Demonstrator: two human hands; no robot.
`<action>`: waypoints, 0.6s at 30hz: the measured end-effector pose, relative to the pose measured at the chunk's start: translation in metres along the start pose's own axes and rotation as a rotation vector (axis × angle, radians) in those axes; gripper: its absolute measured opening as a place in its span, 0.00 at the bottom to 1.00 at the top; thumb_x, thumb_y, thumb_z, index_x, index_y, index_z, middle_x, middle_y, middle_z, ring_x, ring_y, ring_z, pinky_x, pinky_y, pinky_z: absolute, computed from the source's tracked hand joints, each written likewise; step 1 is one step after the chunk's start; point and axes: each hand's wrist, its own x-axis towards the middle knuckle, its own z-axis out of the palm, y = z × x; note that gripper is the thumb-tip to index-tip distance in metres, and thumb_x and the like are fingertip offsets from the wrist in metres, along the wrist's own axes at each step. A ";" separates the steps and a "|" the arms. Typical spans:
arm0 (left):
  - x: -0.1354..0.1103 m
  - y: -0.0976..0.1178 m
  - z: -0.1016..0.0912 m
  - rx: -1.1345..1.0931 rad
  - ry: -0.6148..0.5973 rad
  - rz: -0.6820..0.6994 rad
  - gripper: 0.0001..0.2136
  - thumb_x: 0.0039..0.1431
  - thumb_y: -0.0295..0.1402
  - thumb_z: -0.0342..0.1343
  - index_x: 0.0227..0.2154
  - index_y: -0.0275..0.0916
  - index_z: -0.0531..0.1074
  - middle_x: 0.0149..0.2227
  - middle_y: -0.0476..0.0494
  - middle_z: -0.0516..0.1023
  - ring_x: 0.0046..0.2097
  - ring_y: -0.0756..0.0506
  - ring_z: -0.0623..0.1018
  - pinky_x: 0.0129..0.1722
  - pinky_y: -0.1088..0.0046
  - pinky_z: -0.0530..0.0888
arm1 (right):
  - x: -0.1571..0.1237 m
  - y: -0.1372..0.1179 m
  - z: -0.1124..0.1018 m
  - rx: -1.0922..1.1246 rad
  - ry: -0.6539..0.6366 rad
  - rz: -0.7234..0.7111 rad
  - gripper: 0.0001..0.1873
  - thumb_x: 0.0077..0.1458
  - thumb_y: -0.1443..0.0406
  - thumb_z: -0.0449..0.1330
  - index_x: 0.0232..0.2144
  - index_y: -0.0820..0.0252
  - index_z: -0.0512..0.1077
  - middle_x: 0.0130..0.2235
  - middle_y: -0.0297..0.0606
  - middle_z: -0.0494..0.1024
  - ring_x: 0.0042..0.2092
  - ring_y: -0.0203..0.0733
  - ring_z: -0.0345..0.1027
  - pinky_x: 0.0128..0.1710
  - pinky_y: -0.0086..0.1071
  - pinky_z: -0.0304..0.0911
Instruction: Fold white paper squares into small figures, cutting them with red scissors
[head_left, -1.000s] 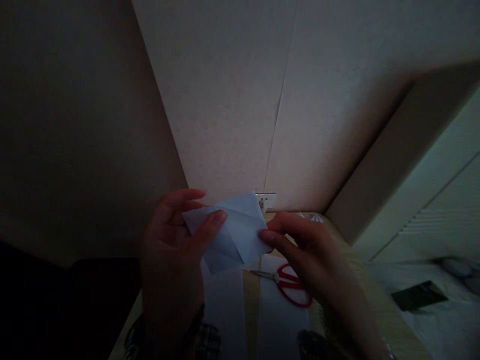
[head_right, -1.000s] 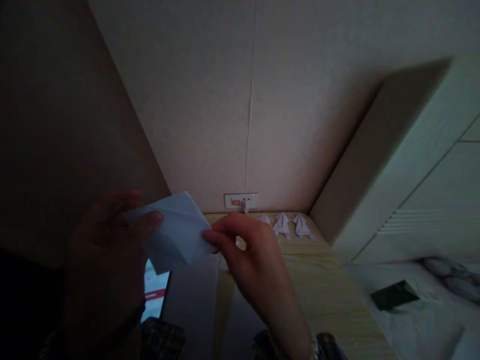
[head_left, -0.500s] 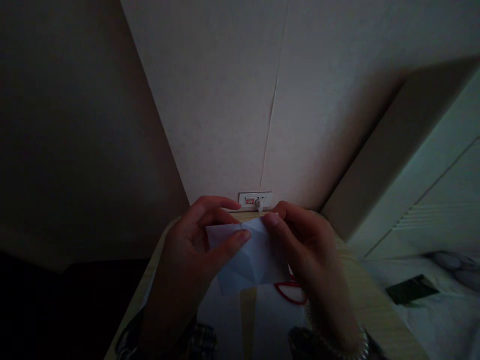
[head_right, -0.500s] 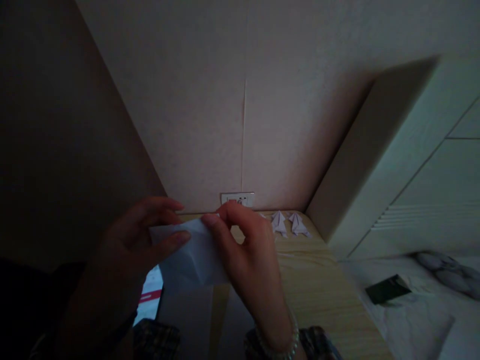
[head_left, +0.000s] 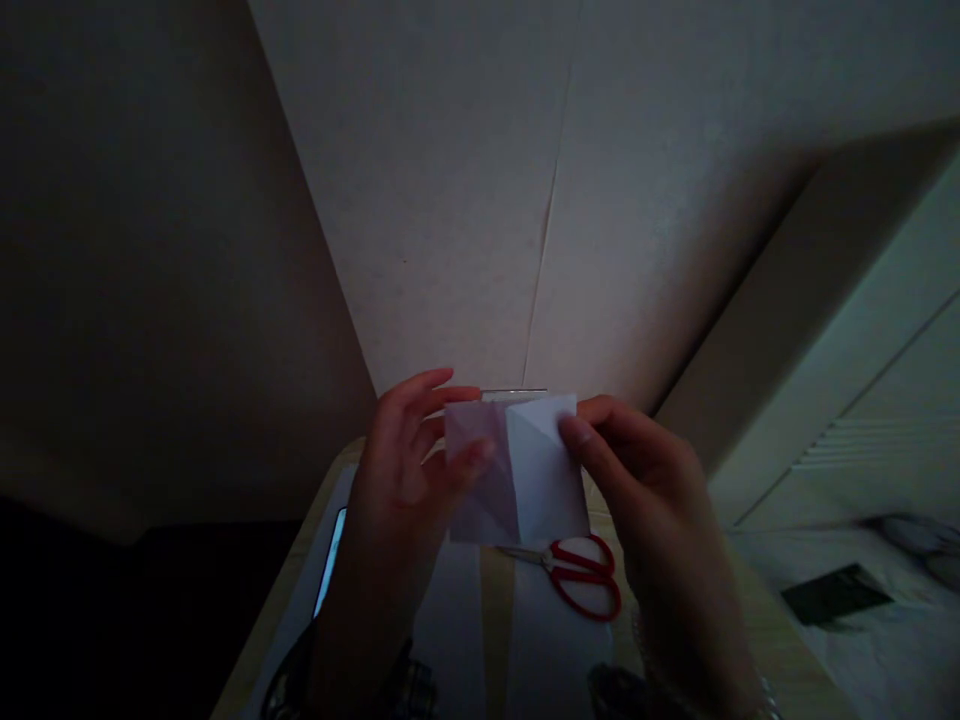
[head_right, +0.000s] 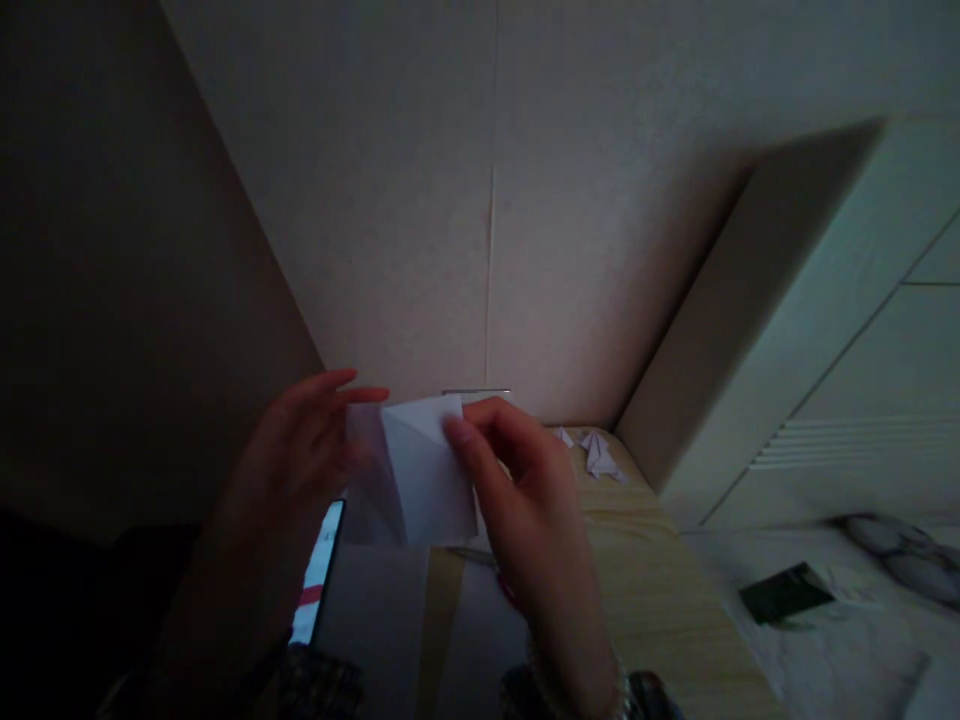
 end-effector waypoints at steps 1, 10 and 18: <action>-0.001 -0.001 0.000 0.033 0.006 0.029 0.20 0.51 0.33 0.70 0.47 0.46 0.73 0.46 0.50 0.80 0.44 0.48 0.81 0.38 0.77 0.79 | 0.000 0.000 0.000 0.012 0.042 -0.009 0.12 0.60 0.63 0.63 0.24 0.56 0.74 0.24 0.27 0.72 0.27 0.31 0.63 0.24 0.23 0.55; -0.007 -0.002 -0.005 0.441 -0.004 0.278 0.24 0.61 0.34 0.62 0.58 0.59 0.69 0.60 0.51 0.68 0.58 0.41 0.72 0.50 0.66 0.76 | -0.001 0.001 0.003 0.086 0.133 -0.023 0.05 0.59 0.67 0.65 0.31 0.51 0.78 0.27 0.28 0.77 0.30 0.33 0.70 0.28 0.23 0.64; -0.004 -0.008 -0.019 0.726 -0.203 0.348 0.26 0.62 0.43 0.61 0.62 0.48 0.66 0.66 0.39 0.61 0.67 0.34 0.64 0.58 0.58 0.74 | -0.003 0.000 0.008 0.082 0.122 0.005 0.05 0.57 0.68 0.66 0.30 0.53 0.76 0.28 0.29 0.77 0.30 0.34 0.71 0.27 0.23 0.67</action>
